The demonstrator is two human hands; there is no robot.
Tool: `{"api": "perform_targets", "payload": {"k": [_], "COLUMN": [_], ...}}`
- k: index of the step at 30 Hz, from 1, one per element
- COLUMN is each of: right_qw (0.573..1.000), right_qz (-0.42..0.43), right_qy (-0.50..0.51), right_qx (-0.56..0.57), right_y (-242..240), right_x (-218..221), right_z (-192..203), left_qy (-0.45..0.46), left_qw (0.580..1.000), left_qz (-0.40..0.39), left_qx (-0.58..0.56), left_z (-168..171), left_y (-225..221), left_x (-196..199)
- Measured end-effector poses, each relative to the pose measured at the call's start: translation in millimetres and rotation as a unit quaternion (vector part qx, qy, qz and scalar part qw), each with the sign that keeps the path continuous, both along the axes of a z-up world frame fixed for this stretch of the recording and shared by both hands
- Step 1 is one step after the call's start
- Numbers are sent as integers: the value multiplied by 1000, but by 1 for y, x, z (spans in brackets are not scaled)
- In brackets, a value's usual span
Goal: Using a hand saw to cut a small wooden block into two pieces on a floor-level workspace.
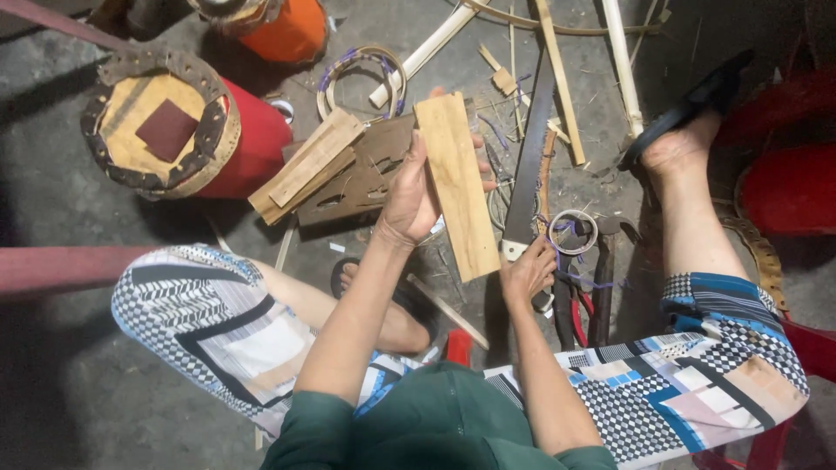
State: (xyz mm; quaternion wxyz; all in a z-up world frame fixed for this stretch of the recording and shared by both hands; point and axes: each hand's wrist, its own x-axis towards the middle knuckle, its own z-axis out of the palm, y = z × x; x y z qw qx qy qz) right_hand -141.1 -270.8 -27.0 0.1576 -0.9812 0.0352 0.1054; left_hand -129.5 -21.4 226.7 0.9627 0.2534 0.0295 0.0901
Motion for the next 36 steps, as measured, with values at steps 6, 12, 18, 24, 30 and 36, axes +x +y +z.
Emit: {"api": "perform_targets", "payload": {"k": [6, 12, 18, 24, 30, 36], "right_qw": [835, 770, 794, 779, 729, 717], "right_qz": [-121, 97, 17, -38, -38, -72], "right_qy": [126, 260, 273, 260, 280, 290], "right_qx": [521, 575, 543, 569, 623, 630], "right_y": [13, 40, 53, 47, 43, 46], "right_x": [33, 15, -10, 5, 6, 7], "right_z": [92, 203, 143, 141, 134, 145], "left_qy": [39, 177, 311, 566, 530, 503], "left_qw": [998, 976, 657, 424, 373, 361], "left_qz": [41, 59, -9, -82, -22, -61], "left_qx": [-34, 108, 686, 703, 761, 783], "left_z": [-40, -67, -26, -120, -149, -147], "left_y": [5, -34, 13, 173, 185, 186], "left_x": [-3, 1, 1, -47, -69, -72]}}
